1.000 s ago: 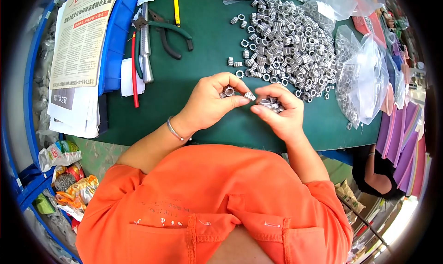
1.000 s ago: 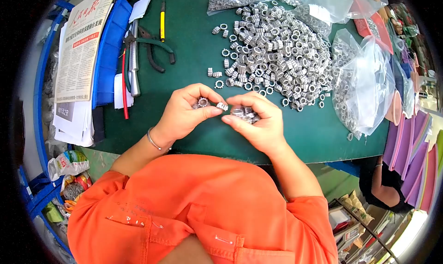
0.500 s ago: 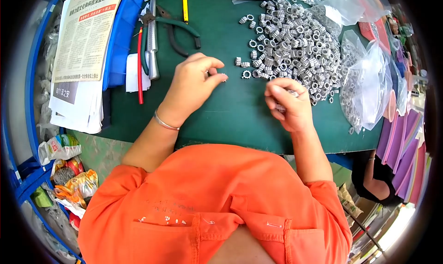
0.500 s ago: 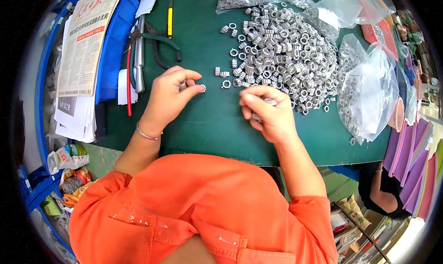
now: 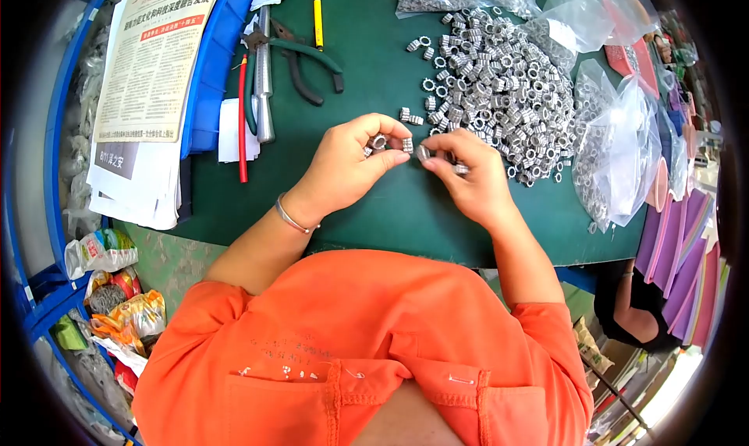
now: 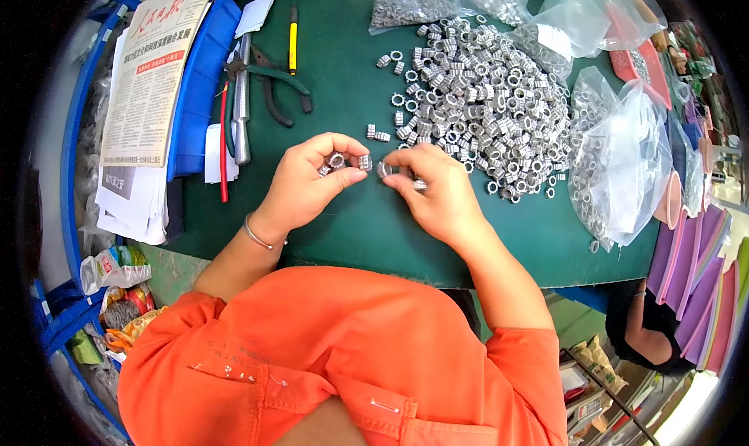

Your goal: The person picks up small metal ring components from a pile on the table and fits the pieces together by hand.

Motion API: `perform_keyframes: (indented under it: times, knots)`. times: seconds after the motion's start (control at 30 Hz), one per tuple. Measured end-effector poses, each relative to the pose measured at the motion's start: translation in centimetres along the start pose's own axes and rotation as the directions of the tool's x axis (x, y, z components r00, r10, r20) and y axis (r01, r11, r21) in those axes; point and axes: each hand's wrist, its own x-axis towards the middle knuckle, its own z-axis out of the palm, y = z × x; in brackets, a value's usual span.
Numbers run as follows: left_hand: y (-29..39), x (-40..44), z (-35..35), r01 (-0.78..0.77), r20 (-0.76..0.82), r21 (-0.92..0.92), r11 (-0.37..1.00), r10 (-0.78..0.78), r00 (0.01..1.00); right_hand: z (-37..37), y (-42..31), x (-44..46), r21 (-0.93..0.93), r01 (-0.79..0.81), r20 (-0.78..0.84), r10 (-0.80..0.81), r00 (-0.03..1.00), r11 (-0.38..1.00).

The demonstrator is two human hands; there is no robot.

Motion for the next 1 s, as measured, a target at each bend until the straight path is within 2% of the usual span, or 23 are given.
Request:
perform_keyframes:
  times: [0.03,0.07,0.1,0.17,0.23,0.27,0.3,0.33,0.37,0.43,0.47,0.53,0.57,0.63,0.67,0.7,0.73,0.77,0.83,0.9,0.93,0.97,1.0]
  knots:
    - [0.0,0.0,0.0,-0.015,0.017,-0.061,0.998,0.016,1.0,-0.3,0.2,-0.3,0.33,-0.072,0.06,0.056,0.997,0.941]
    - [0.0,0.0,0.0,-0.013,0.016,-0.062,0.998,0.014,1.0,-0.8,-0.3,-0.8,0.651,-0.372,0.236,0.289,0.928,0.662]
    - [0.0,0.0,0.0,0.002,0.022,-0.135,0.991,0.001,1.0,-1.1,0.0,-1.0,0.84,-0.404,0.322,0.268,0.908,0.363]
    - [0.0,0.0,0.1,0.019,0.031,-0.207,0.978,-0.013,0.999,-1.2,-0.9,-0.5,0.961,-0.275,0.27,0.143,0.952,0.014]
    - [-0.1,0.1,0.1,0.028,0.045,-0.261,0.965,-0.017,0.999,-0.7,-0.5,-0.7,0.971,-0.238,0.235,0.143,0.961,0.004]
    - [-0.1,0.1,0.1,0.029,0.048,-0.26,0.965,-0.017,0.999,-0.4,-0.5,-0.7,0.919,-0.238,0.169,0.231,0.958,0.313]
    - [0.0,0.0,0.2,0.03,0.047,-0.237,0.971,-0.02,0.999,-0.1,-0.7,-0.7,0.77,-0.246,0.079,0.294,0.953,0.589]
    - [0.1,-0.1,0.2,0.031,0.045,-0.213,0.977,-0.022,0.999,0.0,-1.4,-0.3,0.704,-0.199,0.041,0.241,0.97,0.682]
    - [0.1,-0.1,0.2,0.031,0.045,-0.212,0.977,-0.022,0.999,0.5,-1.2,-0.2,0.546,-0.102,-0.044,0.15,0.988,0.832]
    - [0.0,-0.2,0.3,0.003,0.007,-0.129,0.992,-0.002,1.0,1.2,-0.7,-0.2,0.507,-0.039,-0.085,0.094,0.992,0.861]
    - [-0.1,-0.2,0.4,0.003,0.007,-0.129,0.992,-0.002,1.0,1.3,-0.6,-0.2,0.507,-0.039,-0.085,0.095,0.992,0.861]
    - [-0.1,-0.3,0.5,-0.181,-0.015,-0.04,0.983,0.181,0.983,1.2,-0.5,-0.3,0.549,-0.037,-0.06,0.083,0.995,0.835]
    - [-0.3,-0.2,0.7,-0.186,-0.014,-0.039,0.982,0.186,0.982,0.8,-0.5,-0.3,0.471,0.054,-0.067,-0.026,0.997,0.881]
    - [-0.6,-0.2,0.8,-0.341,0.088,-0.022,0.94,0.342,0.936,0.6,0.3,-0.7,0.602,0.027,-0.005,-0.03,1.0,0.798]
    - [-0.4,-0.1,0.7,-0.353,0.149,-0.013,0.936,0.351,0.924,0.2,0.3,-1.4,0.714,-0.112,0.091,0.067,0.994,0.691]
    - [0.0,0.0,0.6,-0.369,0.163,-0.014,0.929,0.366,0.916,-0.1,0.3,-1.9,0.71,-0.098,0.071,0.067,0.995,0.698]
    - [0.6,0.3,0.6,-0.368,0.121,0.137,0.92,0.353,0.928,-0.6,0.6,-2.5,0.911,-0.17,0.124,0.143,0.982,0.376]
    - [0.9,0.8,0.8,-0.359,0.078,0.273,0.893,0.351,0.933,-1.3,1.1,-3.2,0.981,-0.195,0.191,0.195,0.962,0.003]
    - [0.8,2.4,0.8,-0.319,-0.014,0.521,0.791,0.382,0.924,-2.6,2.6,-4.3,0.986,-0.029,0.06,0.188,0.98,-0.166]
    - [0.9,3.6,0.5,-0.222,0.044,0.631,0.743,0.252,0.967,-6.0,1.9,-4.5,0.984,0.094,-0.04,0.327,0.944,-0.15]
    - [0.7,4.0,0.6,-0.275,0.089,0.668,0.692,0.292,0.952,-8.0,2.2,-4.8,0.985,0.159,-0.124,0.364,0.923,-0.067]
    - [0.6,4.2,0.9,-0.317,0.129,0.705,0.634,0.325,0.937,-10.4,2.7,-5.1,0.959,0.268,-0.281,0.344,0.896,0.088]
    - [0.7,4.4,1.3,-0.347,0.16,0.697,0.628,0.336,0.928,-13.4,2.6,-5.3,0.906,0.347,-0.419,0.38,0.825,0.244]
